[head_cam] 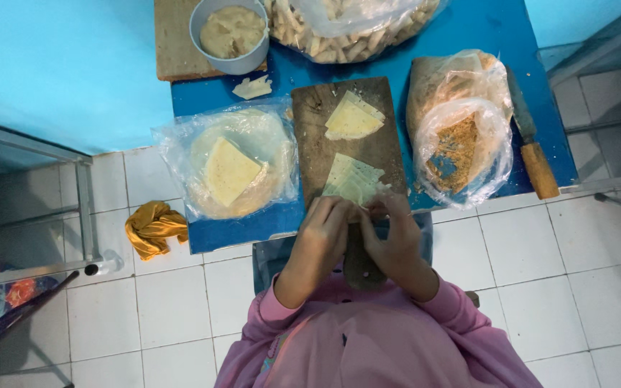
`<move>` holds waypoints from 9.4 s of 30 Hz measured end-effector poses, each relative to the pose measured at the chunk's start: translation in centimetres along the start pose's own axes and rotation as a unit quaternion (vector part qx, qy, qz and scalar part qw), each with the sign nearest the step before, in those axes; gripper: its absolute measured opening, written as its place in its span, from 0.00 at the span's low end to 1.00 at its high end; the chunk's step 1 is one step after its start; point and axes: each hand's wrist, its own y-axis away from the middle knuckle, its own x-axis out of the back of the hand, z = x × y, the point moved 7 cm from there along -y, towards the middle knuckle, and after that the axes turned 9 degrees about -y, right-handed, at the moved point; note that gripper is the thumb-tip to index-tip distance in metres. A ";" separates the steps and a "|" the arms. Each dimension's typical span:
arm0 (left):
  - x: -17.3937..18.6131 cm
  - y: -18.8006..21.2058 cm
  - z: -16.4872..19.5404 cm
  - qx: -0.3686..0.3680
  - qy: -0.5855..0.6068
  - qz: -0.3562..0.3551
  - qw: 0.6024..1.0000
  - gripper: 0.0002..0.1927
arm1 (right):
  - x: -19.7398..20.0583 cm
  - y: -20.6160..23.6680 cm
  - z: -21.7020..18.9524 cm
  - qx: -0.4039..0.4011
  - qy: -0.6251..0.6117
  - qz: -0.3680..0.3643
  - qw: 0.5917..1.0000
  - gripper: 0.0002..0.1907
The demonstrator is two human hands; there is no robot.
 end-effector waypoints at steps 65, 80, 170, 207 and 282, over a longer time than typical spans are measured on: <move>0.5 -2.0 -1.0 -0.014 -0.055 -0.042 0.997 0.17 | -0.1 -4.5 -1.5 0.127 0.100 -0.169 0.972 0.33; 0.5 -2.6 -1.4 -0.013 -0.057 -0.047 0.997 0.10 | -0.2 -4.5 -1.8 0.145 0.115 -0.145 0.972 0.26; -0.2 0.5 -1.4 0.128 -0.178 0.033 0.975 0.14 | 8.9 -6.2 5.5 0.000 0.191 -0.048 0.980 0.28; 0.4 0.1 -0.7 0.121 -0.145 0.029 0.982 0.08 | 4.6 -3.6 2.1 0.046 0.082 -0.003 0.996 0.21; 0.9 -1.4 1.2 -0.025 -0.057 -0.026 0.998 0.12 | 1.5 -3.2 0.0 0.074 -0.050 -0.240 0.967 0.21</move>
